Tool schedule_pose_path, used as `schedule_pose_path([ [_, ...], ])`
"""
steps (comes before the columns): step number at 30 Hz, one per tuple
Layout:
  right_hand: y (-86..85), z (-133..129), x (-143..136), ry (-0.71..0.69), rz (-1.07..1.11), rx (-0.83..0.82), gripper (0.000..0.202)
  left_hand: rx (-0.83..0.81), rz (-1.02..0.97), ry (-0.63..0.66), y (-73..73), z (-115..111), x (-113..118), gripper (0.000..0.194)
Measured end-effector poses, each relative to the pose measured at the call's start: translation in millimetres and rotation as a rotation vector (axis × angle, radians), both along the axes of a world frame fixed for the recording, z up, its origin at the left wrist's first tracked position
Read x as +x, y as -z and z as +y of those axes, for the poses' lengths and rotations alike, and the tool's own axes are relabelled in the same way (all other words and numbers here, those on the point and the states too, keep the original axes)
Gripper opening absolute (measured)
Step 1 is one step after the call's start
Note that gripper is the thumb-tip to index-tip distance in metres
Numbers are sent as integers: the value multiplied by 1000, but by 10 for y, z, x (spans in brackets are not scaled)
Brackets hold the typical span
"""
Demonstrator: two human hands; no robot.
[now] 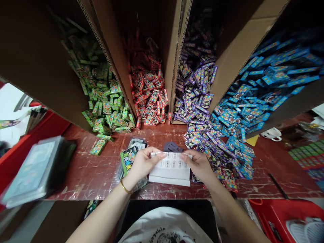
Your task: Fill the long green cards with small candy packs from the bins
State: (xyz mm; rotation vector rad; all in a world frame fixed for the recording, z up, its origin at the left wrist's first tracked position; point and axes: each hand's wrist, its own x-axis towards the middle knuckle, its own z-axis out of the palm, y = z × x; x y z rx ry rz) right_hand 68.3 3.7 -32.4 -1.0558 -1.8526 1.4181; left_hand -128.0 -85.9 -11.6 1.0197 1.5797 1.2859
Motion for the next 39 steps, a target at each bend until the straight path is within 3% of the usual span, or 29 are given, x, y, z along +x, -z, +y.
schedule_pose_path([
  [10,57,3,11,86,148,-97,44,-29,77,-23,-33,18,48,29],
  [17,67,81,49,85,267,-201,27,-9,35,22,27,30,14,26],
  [23,133,67,7,130,204,-34,24,-10,119,-9,0,49,14,30],
  [30,63,-6,9,203,24,198,35,-6,296,-29,9,38,-45,42],
  [36,124,25,103,204,73,164,30,-29,68,78,4,23,-111,38],
  [39,180,27,110,182,130,154,25,5,-51,39,2,26,-92,35],
])
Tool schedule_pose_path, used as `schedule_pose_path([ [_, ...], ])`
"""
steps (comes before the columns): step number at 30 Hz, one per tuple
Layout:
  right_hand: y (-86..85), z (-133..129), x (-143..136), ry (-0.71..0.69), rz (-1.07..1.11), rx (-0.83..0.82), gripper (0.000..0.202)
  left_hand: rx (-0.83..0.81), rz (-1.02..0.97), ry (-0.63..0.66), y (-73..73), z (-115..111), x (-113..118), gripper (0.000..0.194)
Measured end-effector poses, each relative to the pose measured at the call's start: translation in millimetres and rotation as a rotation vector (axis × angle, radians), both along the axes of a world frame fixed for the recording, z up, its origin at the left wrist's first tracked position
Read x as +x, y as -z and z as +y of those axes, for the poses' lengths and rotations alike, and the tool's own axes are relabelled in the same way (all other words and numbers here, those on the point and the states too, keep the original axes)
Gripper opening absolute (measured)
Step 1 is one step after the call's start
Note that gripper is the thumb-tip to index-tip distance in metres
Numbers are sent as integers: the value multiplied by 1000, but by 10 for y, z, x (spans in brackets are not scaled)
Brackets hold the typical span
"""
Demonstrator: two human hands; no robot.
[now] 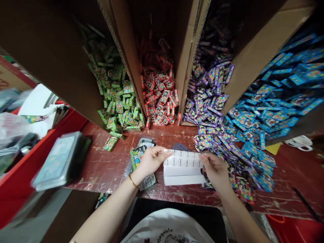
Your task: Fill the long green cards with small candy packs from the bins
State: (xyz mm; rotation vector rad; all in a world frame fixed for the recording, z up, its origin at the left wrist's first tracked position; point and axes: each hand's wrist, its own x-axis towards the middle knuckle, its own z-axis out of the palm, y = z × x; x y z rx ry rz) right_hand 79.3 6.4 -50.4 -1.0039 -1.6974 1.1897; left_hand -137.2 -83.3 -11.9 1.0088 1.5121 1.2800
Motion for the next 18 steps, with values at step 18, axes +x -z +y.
schedule_pose_path([
  [18,89,7,-48,105,-56,-35,28,64,367,-55,68,-56,-24,38],
])
